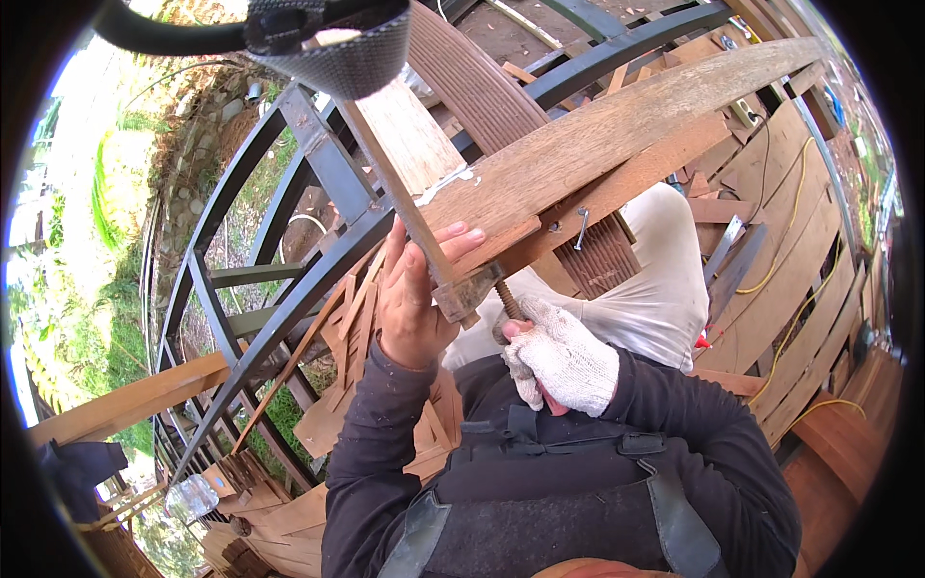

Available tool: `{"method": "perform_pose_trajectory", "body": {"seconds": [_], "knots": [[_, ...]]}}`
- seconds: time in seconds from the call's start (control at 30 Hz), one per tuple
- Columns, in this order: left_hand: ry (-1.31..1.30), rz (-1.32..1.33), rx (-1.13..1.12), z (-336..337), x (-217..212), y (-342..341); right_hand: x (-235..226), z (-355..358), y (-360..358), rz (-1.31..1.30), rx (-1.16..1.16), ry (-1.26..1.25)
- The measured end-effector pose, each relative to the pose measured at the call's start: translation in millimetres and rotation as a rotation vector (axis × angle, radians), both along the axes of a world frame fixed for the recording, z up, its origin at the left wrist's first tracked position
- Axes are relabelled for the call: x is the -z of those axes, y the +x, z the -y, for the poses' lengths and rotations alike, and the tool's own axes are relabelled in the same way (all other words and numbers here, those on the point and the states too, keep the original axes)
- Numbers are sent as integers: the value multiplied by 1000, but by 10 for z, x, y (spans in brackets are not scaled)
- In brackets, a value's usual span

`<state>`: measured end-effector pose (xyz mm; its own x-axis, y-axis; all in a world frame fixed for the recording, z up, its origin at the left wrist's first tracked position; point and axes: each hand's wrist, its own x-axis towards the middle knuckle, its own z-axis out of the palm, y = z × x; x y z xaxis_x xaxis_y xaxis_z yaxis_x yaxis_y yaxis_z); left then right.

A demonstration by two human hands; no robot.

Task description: The person applies wood glue to a wooden plank and attaches it to a metal frame. They then use a clamp to secure the plank in place while the glue sets.

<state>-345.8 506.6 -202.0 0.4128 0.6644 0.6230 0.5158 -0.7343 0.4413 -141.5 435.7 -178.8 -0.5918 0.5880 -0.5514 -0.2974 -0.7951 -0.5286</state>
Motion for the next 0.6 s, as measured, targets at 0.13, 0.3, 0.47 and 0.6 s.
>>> {"method": "perform_pose_trajectory", "body": {"seconds": [0.13,0.3,0.47,0.6], "knots": [[57,18,-5,-9,-8,42,32,24,27,26,-34,50],[-5,91,0,-14,-14,69,49,39,48,-34,13,-42],[-62,98,-29,16,-45,82,2,29,65,-34,15,-46],[-70,46,7,-6,-95,66,-111,41,43,35,53,13]]}}
